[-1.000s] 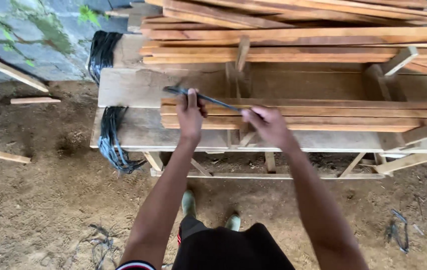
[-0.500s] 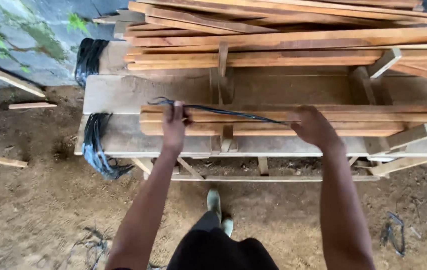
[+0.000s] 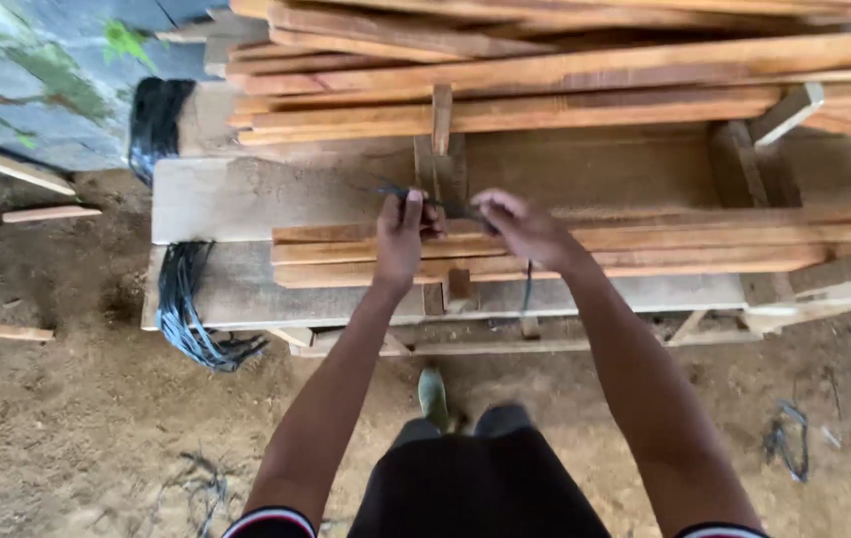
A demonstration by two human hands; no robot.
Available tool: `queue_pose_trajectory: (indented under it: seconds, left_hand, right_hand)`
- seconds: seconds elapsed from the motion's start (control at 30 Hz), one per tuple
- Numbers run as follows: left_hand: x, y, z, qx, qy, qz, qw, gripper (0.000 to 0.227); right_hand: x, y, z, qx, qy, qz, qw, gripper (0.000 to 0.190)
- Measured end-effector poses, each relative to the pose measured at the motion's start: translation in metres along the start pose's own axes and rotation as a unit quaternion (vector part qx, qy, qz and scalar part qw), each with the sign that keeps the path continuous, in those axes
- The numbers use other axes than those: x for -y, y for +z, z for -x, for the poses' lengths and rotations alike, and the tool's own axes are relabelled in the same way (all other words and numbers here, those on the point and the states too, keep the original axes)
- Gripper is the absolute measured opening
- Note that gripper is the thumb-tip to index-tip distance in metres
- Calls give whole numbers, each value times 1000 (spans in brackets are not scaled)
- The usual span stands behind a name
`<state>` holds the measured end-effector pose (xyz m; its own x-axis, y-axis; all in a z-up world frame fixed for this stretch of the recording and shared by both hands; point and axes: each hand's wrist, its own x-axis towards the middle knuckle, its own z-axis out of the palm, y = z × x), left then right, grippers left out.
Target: The person aligns wooden planks on a platform and then wraps a black strap around the bundle, pulling it tight and securing it by hand.
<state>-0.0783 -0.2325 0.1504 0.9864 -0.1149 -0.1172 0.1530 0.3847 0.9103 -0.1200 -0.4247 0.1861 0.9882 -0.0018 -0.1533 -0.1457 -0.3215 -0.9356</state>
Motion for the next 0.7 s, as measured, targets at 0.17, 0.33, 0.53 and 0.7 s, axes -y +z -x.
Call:
queue_pose_trajectory:
  seconds: [0.17, 0.33, 0.53, 0.7]
  left_hand:
    - [24, 0, -16, -14, -37, 61, 997, 23]
    - [34, 15, -38, -65, -53, 58, 995, 23]
    - [35, 34, -74, -139, -31, 89, 986, 21]
    - [65, 104, -65, -143, 22, 113, 983, 27]
  right_hand:
    - [-22, -21, -1, 9, -37, 81, 996, 35]
    - [-45, -66, -11, 27, -107, 243, 964, 32]
    - [-68, -147, -32, -59, -99, 371, 922, 30]
    - [-185, -188, -77, -222, -101, 441, 864, 17]
